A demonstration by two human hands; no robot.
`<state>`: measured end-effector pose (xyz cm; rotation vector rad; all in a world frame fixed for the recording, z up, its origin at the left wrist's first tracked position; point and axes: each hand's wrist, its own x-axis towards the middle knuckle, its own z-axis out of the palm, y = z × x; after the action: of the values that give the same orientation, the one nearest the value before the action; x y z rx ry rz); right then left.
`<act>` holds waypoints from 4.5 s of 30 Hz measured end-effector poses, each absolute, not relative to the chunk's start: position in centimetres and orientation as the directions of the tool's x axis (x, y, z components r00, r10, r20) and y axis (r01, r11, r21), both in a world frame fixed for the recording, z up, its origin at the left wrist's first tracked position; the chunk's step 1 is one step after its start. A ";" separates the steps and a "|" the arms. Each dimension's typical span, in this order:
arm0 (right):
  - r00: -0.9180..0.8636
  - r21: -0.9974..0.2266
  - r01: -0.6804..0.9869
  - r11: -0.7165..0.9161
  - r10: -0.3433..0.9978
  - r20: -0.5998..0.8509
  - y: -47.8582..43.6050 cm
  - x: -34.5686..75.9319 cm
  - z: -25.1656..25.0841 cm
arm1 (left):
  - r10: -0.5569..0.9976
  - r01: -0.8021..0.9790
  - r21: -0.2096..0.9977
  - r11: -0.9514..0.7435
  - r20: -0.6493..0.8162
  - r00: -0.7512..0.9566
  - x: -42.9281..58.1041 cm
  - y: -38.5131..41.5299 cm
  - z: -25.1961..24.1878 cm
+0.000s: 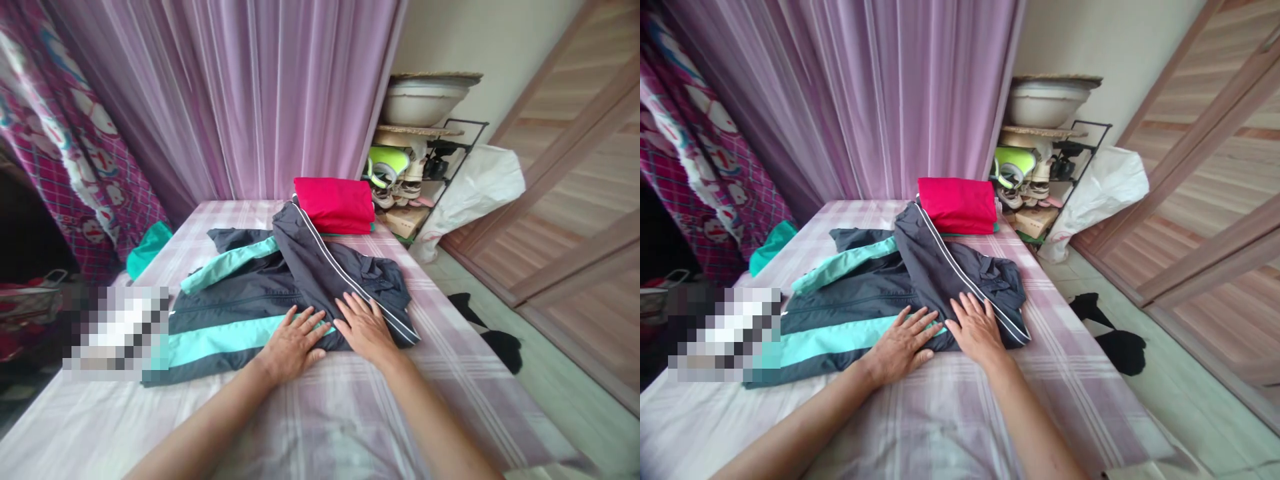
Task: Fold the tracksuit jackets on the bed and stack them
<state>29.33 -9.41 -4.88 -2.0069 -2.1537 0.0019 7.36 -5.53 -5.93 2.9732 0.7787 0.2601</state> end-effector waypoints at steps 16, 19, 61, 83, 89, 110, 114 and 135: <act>0.088 -0.043 0.995 -0.086 0.995 0.039 -9.6 30.5 -6.8 | 0.823 0.827 0.036 -0.562 0.131 0.553 -8.2 -6.3 -6.4; 0.104 -0.067 0.993 -0.101 0.994 0.044 -9.3 29.3 -5.3 | 0.851 0.856 0.035 -0.516 0.129 0.508 -8.9 -6.0 -6.8; 0.187 -0.176 0.972 -0.154 0.965 0.185 -13.4 39.5 -5.6 | 0.799 0.804 -0.032 -0.594 0.093 0.594 -11.4 -4.1 -6.5; -0.119 -0.101 0.987 0.122 0.992 0.039 -12.7 29.6 -6.0 | 0.699 0.682 0.152 -0.715 0.154 0.698 -5.0 -8.4 -6.4; -0.087 -0.135 0.985 0.106 0.987 0.136 -12.0 29.0 -4.6 | 0.811 0.799 0.140 -0.585 0.108 0.575 -6.8 -8.1 -5.4; -0.174 -0.130 0.974 0.185 0.981 0.091 -10.1 27.2 -6.6 | 0.947 0.951 0.041 -0.307 0.109 0.301 -11.3 -6.9 -6.1; -0.164 -0.152 0.972 0.179 0.981 0.106 -10.2 27.2 -6.7 | 0.949 0.952 0.051 -0.302 0.116 0.295 -11.1 -6.9 -6.0; -0.153 -0.169 0.968 0.187 0.969 0.196 -10.2 27.3 -6.9 | 0.927 0.944 0.059 -0.323 0.220 0.304 -11.7 -6.7 -7.0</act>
<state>27.30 -10.16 -6.95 -1.8519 -2.2054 0.0045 -11.73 -6.67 -7.03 2.6006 1.8715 0.3457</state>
